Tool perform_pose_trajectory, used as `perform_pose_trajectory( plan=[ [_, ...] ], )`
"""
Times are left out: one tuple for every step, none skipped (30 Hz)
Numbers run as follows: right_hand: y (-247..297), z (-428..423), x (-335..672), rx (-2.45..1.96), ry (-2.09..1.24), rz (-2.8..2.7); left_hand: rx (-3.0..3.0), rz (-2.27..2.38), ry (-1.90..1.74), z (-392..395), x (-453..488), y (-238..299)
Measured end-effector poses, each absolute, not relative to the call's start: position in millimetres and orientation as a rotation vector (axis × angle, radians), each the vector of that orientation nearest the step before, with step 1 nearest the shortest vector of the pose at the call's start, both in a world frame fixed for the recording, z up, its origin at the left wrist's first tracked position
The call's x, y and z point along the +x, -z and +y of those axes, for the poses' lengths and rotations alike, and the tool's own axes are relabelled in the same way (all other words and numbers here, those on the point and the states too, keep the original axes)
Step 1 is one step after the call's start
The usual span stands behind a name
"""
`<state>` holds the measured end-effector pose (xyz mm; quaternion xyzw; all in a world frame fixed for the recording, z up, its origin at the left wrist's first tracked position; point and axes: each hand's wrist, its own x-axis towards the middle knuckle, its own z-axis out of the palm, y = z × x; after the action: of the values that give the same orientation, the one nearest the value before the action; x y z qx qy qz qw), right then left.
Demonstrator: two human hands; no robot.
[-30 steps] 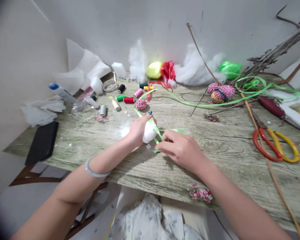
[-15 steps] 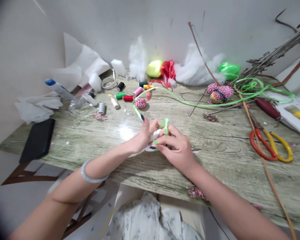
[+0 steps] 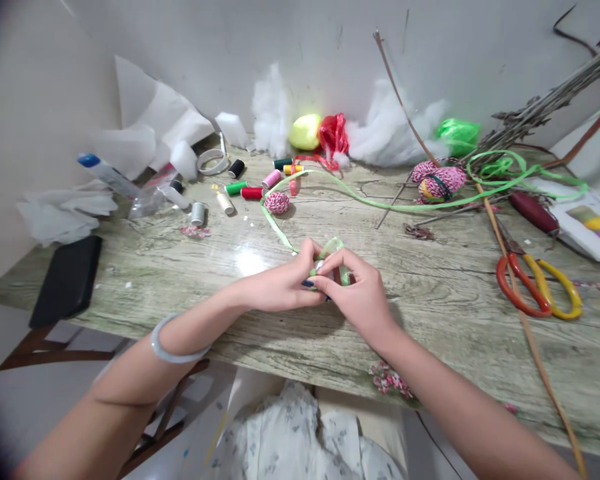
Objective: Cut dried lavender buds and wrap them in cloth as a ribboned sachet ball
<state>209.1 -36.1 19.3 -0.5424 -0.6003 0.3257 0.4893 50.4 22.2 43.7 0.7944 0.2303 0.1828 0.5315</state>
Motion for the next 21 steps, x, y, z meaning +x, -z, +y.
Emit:
perform_pose_trajectory(
  plan=[
    [-18, -34, 209, -1.348, -0.792, -1.422, 1.918, 0.547, -0.463, 21, 51, -41],
    [-16, -32, 210, -1.381, -0.789, -1.383, 1.945, 0.554, -0.491, 21, 51, -39],
    [-14, -30, 212, -1.414, -0.792, -1.341, 1.978, 0.565, -0.522, 21, 52, -37],
    [-13, -28, 213, -1.44, -0.814, -1.306, 2.022, 0.573, -0.555, 21, 52, -34],
    [-12, -26, 215, -1.452, -0.86, -1.286, 2.075, 0.574, -0.596, 21, 53, -32],
    [-11, -24, 217, -1.445, -0.939, -1.29, 2.133, 0.565, -0.644, 22, 54, -29],
    [-11, -23, 219, -1.424, -1.043, -1.312, 2.193, 0.547, -0.696, 23, 55, -27],
    [-12, -21, 220, -1.399, -1.152, -1.339, 2.25, 0.525, -0.744, 25, 56, -25],
    [-13, -21, 222, -1.374, -1.244, -1.366, 2.298, 0.507, -0.782, 26, 57, -24],
    [-15, -20, 222, -1.358, -1.306, -1.393, 2.335, 0.497, -0.81, 28, 57, -23],
    [-16, -20, 223, -1.35, -1.331, -1.415, 2.36, 0.496, -0.83, 30, 57, -22],
    [-17, -21, 223, -1.349, -1.332, -1.433, 2.376, 0.497, -0.845, 31, 57, -23],
    [-18, -21, 223, -1.352, -1.316, -1.437, 2.383, 0.499, -0.856, 32, 57, -23],
    [-18, -21, 222, -1.353, -1.306, -1.427, 2.381, 0.5, -0.869, 33, 56, -24],
    [-16, -21, 221, -1.357, -1.305, -1.397, 2.377, 0.493, -0.882, 33, 56, -26],
    [-15, -21, 220, -1.362, -1.31, -1.349, 2.377, 0.476, -0.877, 33, 55, -27],
    [-12, -22, 219, -1.365, -1.318, -1.29, 2.376, 0.458, -0.855, 32, 55, -28],
    [-10, -22, 217, -1.363, -1.329, -1.23, 2.374, 0.442, -0.821, 31, 55, -29],
    [-7, -22, 216, -1.352, -1.345, -1.174, 2.367, 0.429, -0.781, 29, 56, -30],
    [-6, -22, 214, -1.333, -1.364, -1.123, 2.356, 0.419, -0.748, 28, 57, -30],
    [-5, -22, 213, -1.315, -1.388, -1.081, 2.34, 0.417, -0.735, 26, 58, -29]
  ],
)
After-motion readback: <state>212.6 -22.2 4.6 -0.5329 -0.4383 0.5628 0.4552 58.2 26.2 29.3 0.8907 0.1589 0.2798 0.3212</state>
